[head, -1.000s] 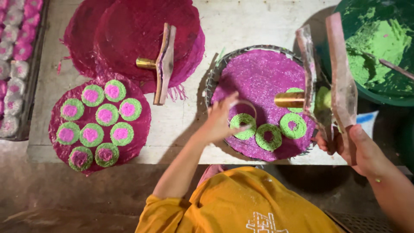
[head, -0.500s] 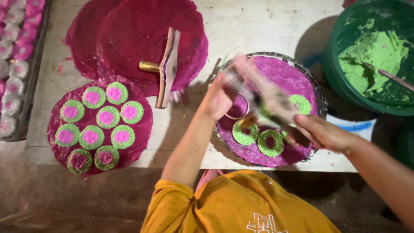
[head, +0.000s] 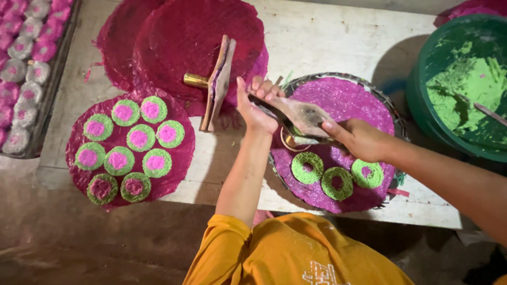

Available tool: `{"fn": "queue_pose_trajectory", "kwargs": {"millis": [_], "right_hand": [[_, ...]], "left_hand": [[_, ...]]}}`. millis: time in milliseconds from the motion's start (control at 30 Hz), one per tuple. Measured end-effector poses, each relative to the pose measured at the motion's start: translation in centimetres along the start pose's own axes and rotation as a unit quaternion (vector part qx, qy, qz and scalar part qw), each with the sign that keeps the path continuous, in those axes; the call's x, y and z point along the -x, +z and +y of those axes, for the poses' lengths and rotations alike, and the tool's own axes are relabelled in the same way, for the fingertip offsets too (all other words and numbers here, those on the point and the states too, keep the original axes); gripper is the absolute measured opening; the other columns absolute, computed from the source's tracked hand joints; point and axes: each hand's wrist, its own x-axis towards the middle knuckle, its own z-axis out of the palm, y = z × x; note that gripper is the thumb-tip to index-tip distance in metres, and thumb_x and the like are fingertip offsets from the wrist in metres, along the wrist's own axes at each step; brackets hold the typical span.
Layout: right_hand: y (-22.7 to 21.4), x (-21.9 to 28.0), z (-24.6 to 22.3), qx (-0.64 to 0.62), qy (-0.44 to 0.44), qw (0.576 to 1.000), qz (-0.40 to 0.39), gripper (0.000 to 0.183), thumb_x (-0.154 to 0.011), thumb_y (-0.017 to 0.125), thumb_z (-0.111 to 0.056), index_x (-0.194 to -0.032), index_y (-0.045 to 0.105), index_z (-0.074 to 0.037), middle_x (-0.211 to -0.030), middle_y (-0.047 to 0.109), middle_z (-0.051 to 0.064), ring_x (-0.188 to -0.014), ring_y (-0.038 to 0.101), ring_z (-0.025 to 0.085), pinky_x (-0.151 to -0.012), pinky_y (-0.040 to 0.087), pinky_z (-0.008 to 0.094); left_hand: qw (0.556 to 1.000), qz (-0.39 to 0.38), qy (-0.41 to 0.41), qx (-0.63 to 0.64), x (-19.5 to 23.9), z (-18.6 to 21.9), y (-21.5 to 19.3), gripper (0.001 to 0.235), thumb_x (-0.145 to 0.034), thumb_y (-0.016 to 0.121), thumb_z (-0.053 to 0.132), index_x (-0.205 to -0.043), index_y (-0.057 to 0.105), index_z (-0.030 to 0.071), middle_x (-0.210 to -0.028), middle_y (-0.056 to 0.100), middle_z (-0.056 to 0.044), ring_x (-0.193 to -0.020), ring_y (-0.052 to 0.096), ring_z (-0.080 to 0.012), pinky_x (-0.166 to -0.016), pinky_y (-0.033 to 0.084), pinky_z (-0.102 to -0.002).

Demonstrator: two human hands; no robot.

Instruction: The person presses green and pink dough through a wooden hand-tool to create small patterned mounds onto circular purple bases, using a stick to clear the tool and adding more dough from bowls.

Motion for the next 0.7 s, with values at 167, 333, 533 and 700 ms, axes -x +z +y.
{"fn": "queue_pose_trajectory", "kwargs": {"millis": [167,333,533,700], "right_hand": [[-1.2,0.9,0.7,0.034,0.043,0.998,0.031,0.08,-0.098,0.035,-0.068,-0.093,0.074,0.002,-0.067,0.067,0.019,-0.066,0.071,0.031,-0.067,0.057,0.047],[-1.2,0.9,0.5,0.078,0.031,0.991,0.102,0.07,-0.099,0.041,-0.063,-0.1,0.077,-0.003,-0.074,0.071,0.024,-0.069,0.07,0.037,-0.073,0.054,0.052],[1.2,-0.6,-0.5,0.013,-0.091,0.983,0.159,0.064,-0.099,0.042,-0.058,-0.109,0.076,-0.005,-0.079,0.072,0.024,-0.073,0.07,0.037,-0.071,0.052,0.051],[1.8,-0.3,-0.1,0.009,-0.03,0.995,0.093,0.067,-0.101,0.04,-0.059,-0.108,0.076,-0.004,-0.076,0.071,0.021,-0.069,0.07,0.033,-0.072,0.053,0.049]], "left_hand": [[0.998,0.054,0.017,0.006,0.0,-2.9,-0.7,0.045,-0.104,0.044,0.055,-0.075,0.044,0.022,-0.062,0.04,0.008,-0.059,0.043,-0.0117,-0.073,0.043,-0.035],[0.999,0.023,0.025,-0.011,-2.2,-3.4,0.2,0.043,-0.103,0.041,0.051,-0.073,0.041,0.02,-0.06,0.034,0.008,-0.057,0.038,-0.0113,-0.068,0.041,-0.035],[0.998,-0.006,0.03,-0.05,-2.6,0.2,0.9,0.046,-0.103,0.038,0.054,-0.072,0.04,0.019,-0.057,0.031,0.007,-0.051,0.032,-0.0113,-0.06,0.036,-0.033],[0.995,0.076,0.032,-0.055,-0.9,-0.2,0.3,0.043,-0.1,0.036,0.049,-0.069,0.039,0.019,-0.053,0.03,0.008,-0.048,0.029,-0.0122,-0.056,0.034,-0.034]]}}
